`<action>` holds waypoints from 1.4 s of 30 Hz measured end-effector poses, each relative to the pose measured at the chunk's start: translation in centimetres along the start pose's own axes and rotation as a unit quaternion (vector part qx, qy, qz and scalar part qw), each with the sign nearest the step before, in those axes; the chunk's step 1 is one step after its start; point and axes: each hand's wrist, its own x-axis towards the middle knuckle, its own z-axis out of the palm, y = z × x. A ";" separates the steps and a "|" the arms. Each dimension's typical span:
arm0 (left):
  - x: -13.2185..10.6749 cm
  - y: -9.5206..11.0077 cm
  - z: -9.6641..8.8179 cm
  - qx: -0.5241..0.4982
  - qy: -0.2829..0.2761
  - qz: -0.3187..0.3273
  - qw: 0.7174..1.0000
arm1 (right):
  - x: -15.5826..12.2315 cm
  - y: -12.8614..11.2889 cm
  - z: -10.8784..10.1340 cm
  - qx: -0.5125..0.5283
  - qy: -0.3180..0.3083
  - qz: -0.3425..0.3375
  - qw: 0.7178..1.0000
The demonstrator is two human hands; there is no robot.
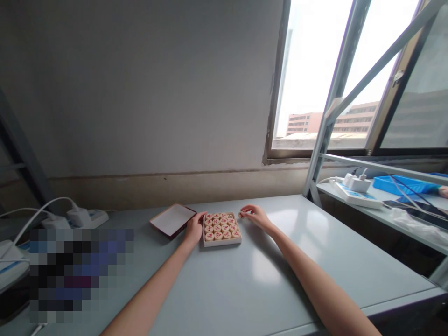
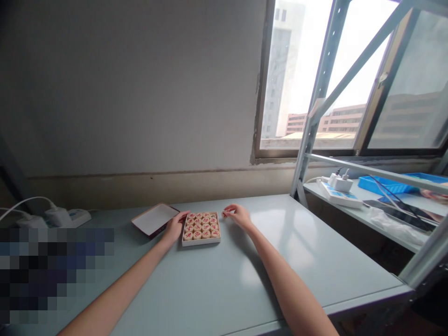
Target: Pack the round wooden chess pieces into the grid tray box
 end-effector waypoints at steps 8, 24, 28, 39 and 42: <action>-0.1 0.4 -0.1 0.002 0.002 0.004 1.000 | -1.6 -2.9 0.3 -0.196 0.054 -0.151 0.967; -0.2 1.4 -0.4 -0.010 -0.003 -0.004 1.000 | -0.4 -1.9 -1.1 0.061 -0.077 -0.064 0.993; -0.2 1.4 -0.4 -0.015 -0.003 0.000 1.000 | -0.7 -0.4 -2.6 -0.041 -0.078 0.021 0.996; -0.6 1.8 -0.5 -0.010 -0.009 -0.009 1.000 | -1.3 -3.5 -2.7 -0.035 -0.196 -0.188 0.962; -0.5 1.7 -0.5 -0.006 -0.014 -0.013 1.000 | -1.6 -4.0 -2.0 -0.042 -0.216 -0.207 0.953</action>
